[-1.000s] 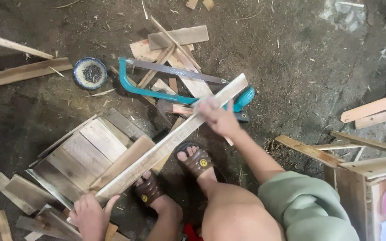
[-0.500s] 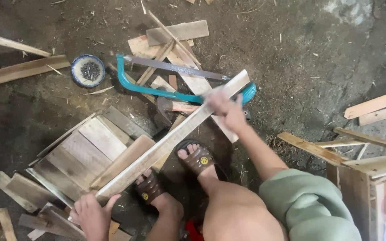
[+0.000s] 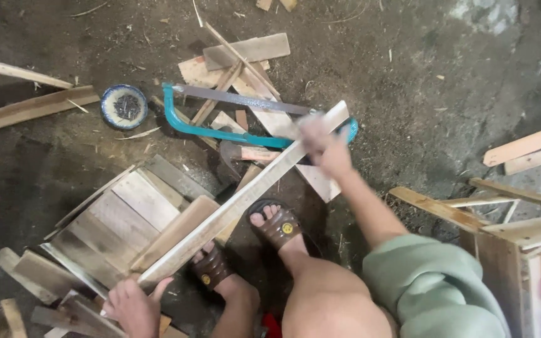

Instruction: Sanding wooden planks by hand using sandpaper in a workshop environment.

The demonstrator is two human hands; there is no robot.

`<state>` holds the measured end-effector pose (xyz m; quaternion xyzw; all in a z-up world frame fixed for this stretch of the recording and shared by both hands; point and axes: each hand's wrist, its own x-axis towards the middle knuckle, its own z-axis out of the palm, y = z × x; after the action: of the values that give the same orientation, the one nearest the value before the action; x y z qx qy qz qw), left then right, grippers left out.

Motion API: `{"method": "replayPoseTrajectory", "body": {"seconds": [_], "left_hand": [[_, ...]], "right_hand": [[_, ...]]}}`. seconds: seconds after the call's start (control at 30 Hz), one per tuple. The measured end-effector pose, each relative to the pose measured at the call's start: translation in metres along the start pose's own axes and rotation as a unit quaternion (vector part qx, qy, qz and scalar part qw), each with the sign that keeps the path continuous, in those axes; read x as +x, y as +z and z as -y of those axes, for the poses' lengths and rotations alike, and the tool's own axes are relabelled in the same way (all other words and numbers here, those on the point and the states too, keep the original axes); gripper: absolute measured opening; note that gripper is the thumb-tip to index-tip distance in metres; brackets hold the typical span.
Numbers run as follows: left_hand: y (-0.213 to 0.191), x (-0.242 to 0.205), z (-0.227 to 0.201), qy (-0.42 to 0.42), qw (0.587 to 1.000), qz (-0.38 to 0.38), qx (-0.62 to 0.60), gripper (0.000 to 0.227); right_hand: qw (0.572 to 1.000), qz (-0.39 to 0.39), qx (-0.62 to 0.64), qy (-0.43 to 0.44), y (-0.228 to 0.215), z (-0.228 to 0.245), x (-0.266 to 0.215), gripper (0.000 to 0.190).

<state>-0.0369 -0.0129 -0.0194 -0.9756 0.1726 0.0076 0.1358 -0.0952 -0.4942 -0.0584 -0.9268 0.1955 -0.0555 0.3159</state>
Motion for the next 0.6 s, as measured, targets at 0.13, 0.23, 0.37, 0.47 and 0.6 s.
{"method": "replayPoseTrajectory", "body": {"seconds": [0.13, 0.23, 0.37, 0.47, 0.6], "left_hand": [[0.000, -0.003, -0.002, 0.006, 1.000, -0.005, 0.007, 0.067], [-0.004, 0.000, -0.005, 0.004, 0.999, -0.029, 0.012, 0.068], [-0.003, -0.004, -0.004, 0.003, 1.000, -0.021, 0.021, 0.069], [-0.003, -0.002, -0.002, 0.002, 1.000, 0.017, 0.004, 0.066], [-0.009, -0.002, -0.005, 0.009, 1.000, -0.007, 0.007, 0.065]], "right_hand": [[0.976, 0.036, -0.123, 0.175, -0.015, 0.007, 0.015, 0.038], [0.992, -0.009, -0.125, 0.007, -0.006, 0.050, -0.003, 0.026], [0.977, 0.134, -0.097, -0.135, 0.004, 0.069, -0.020, 0.058], [0.982, 0.058, -0.139, -0.114, -0.006, 0.033, -0.008, 0.041], [0.964, 0.080, -0.192, 0.168, -0.032, 0.038, 0.013, 0.045]]}}
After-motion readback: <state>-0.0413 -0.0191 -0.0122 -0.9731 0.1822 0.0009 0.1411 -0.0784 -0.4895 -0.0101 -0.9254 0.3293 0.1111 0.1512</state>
